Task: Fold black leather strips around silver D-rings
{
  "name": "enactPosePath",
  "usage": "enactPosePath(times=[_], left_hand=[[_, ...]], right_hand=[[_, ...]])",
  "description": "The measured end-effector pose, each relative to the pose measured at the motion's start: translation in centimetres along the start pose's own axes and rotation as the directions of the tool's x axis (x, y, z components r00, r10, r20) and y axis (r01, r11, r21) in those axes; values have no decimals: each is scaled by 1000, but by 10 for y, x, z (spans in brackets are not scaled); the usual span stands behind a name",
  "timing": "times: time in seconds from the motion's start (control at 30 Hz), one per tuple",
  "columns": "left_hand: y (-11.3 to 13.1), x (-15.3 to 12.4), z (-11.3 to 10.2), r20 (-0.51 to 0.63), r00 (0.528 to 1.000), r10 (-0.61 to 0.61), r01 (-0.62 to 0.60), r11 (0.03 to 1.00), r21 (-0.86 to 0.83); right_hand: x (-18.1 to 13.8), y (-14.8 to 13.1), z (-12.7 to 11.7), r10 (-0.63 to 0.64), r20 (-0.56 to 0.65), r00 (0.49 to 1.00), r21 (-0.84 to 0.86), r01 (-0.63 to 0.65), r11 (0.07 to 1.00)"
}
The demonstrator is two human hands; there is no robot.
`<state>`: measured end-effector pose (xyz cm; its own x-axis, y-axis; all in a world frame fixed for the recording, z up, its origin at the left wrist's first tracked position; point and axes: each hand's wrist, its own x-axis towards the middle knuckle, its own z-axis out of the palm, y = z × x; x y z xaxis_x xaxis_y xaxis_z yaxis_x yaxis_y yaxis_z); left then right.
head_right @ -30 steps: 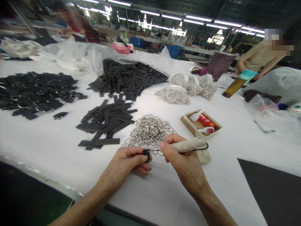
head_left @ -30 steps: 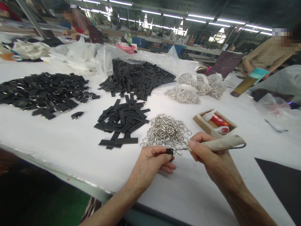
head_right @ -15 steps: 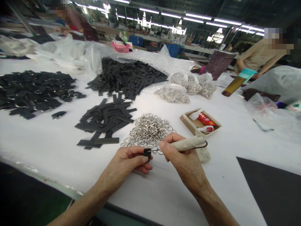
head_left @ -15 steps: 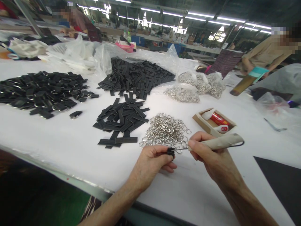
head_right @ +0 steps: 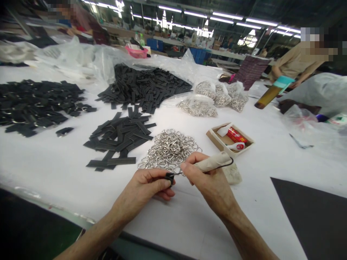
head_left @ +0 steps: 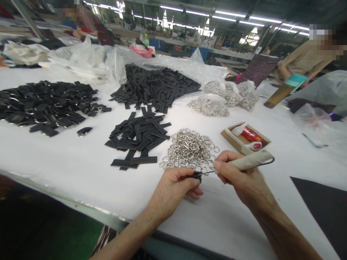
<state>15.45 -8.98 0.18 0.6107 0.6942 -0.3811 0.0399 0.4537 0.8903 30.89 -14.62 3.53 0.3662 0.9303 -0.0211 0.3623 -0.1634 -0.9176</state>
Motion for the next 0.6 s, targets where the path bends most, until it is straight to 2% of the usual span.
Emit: enactPosePath(times=[0.4, 0.6], left_hand=[[-4, 0, -1, 29, 999, -35, 32, 995, 91], [-3, 0, 0, 38, 997, -66, 61, 990, 129]], right_hand=[[5, 3, -5, -5, 98, 995, -55, 10, 998], [7, 3, -5, -11, 96, 995, -47, 15, 999]])
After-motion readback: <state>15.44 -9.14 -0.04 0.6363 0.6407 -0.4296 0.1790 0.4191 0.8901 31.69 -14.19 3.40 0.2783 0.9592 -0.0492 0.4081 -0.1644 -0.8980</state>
